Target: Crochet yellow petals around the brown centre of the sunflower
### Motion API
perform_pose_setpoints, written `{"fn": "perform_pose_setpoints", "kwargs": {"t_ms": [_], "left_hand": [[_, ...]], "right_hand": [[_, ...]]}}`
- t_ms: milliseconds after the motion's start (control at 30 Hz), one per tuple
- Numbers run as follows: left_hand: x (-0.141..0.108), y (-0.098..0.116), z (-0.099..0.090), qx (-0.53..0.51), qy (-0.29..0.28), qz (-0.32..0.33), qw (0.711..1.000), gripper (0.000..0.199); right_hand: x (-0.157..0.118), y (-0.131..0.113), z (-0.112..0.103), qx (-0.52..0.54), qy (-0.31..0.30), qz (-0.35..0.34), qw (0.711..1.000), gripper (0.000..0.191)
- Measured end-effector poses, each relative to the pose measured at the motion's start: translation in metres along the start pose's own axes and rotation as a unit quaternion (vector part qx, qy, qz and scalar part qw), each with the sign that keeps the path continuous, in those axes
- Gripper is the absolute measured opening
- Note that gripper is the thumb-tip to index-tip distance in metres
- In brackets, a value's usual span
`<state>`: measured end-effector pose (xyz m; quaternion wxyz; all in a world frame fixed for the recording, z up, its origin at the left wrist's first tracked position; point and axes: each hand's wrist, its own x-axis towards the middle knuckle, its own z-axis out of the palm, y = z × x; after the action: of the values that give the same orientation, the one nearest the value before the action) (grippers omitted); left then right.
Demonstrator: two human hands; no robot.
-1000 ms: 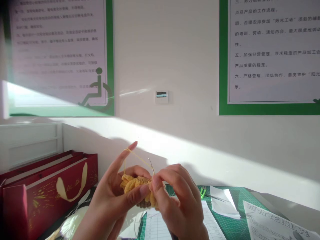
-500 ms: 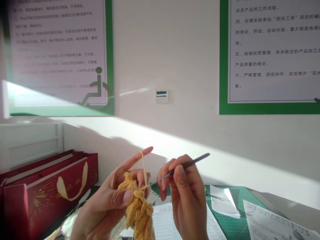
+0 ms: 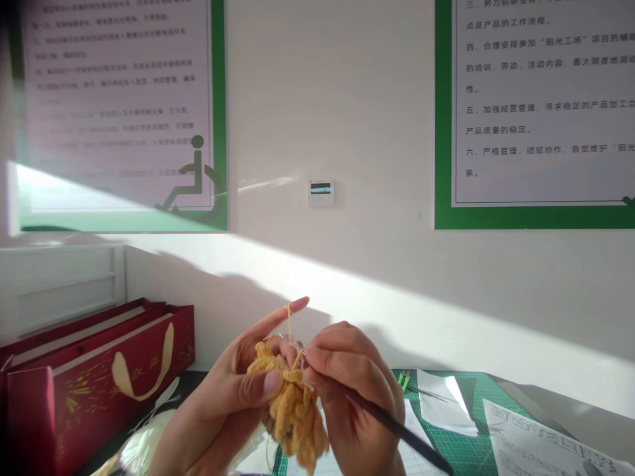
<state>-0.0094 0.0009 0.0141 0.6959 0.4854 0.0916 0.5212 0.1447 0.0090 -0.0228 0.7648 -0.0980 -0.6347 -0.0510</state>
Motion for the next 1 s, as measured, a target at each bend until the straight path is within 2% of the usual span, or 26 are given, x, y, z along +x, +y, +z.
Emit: {"fn": "perform_pose_setpoints", "kwargs": {"t_ms": [67, 167, 267, 367, 400, 467, 500, 567, 633, 700, 767, 833, 900, 1000], "left_hand": [[0.001, 0.002, -0.005, -0.011, -0.025, -0.014, 1.000, 0.078], [0.000, 0.005, -0.008, -0.002, -0.052, -0.018, 0.998, 0.073], [0.000, 0.007, -0.009, 0.002, -0.060, -0.017, 0.998, 0.070], [-0.002, 0.006, -0.005, 0.039, -0.034, 0.019, 0.998, 0.076], [-0.003, 0.005, -0.003, 0.056, -0.016, 0.037, 0.998, 0.079], [-0.005, 0.002, 0.002, 0.085, 0.019, 0.066, 0.994, 0.087], [-0.006, 0.000, 0.005, 0.096, 0.033, 0.074, 0.992, 0.089], [-0.007, -0.003, 0.009, 0.117, 0.060, 0.086, 0.988, 0.088], [-0.007, -0.006, 0.010, 0.119, 0.069, 0.086, 0.987, 0.083], [-0.004, -0.007, 0.008, 0.081, 0.042, 0.054, 0.994, 0.075], [-0.001, -0.006, 0.004, 0.020, -0.010, -0.003, 1.000, 0.069], [0.002, -0.004, -0.001, -0.022, -0.046, -0.049, 0.998, 0.068], [0.004, -0.002, -0.006, -0.029, -0.065, -0.059, 0.996, 0.070], [0.006, 0.000, -0.014, -0.021, -0.081, -0.045, 0.996, 0.069]], "right_hand": [[0.002, -0.001, 0.004, 0.095, 0.040, 0.070, 0.992, 0.014], [0.009, -0.004, 0.004, 0.198, 0.086, 0.152, 0.965, 0.013], [0.015, -0.006, 0.002, 0.278, 0.061, 0.234, 0.930, 0.020], [0.016, -0.004, 0.002, 0.314, 0.012, 0.306, 0.899, 0.022], [0.015, -0.004, 0.002, 0.304, -0.005, 0.311, 0.901, 0.019], [0.013, -0.002, 0.001, 0.232, -0.029, 0.271, 0.934, 0.011], [0.012, -0.001, -0.001, 0.168, -0.034, 0.226, 0.959, 0.006], [0.010, 0.000, -0.006, 0.004, -0.043, 0.096, 0.994, 0.016], [0.008, 0.002, -0.011, -0.133, -0.058, -0.046, 0.988, 0.034], [0.005, 0.003, -0.011, -0.156, -0.047, -0.117, 0.980, 0.042], [0.001, 0.004, -0.007, -0.084, 0.007, -0.086, 0.993, 0.037], [-0.002, 0.003, -0.001, 0.028, 0.025, 0.018, 0.999, 0.020], [-0.001, 0.000, 0.003, 0.117, 0.065, 0.085, 0.987, 0.010], [0.006, -0.003, 0.003, 0.207, 0.104, 0.161, 0.959, 0.015]]}}
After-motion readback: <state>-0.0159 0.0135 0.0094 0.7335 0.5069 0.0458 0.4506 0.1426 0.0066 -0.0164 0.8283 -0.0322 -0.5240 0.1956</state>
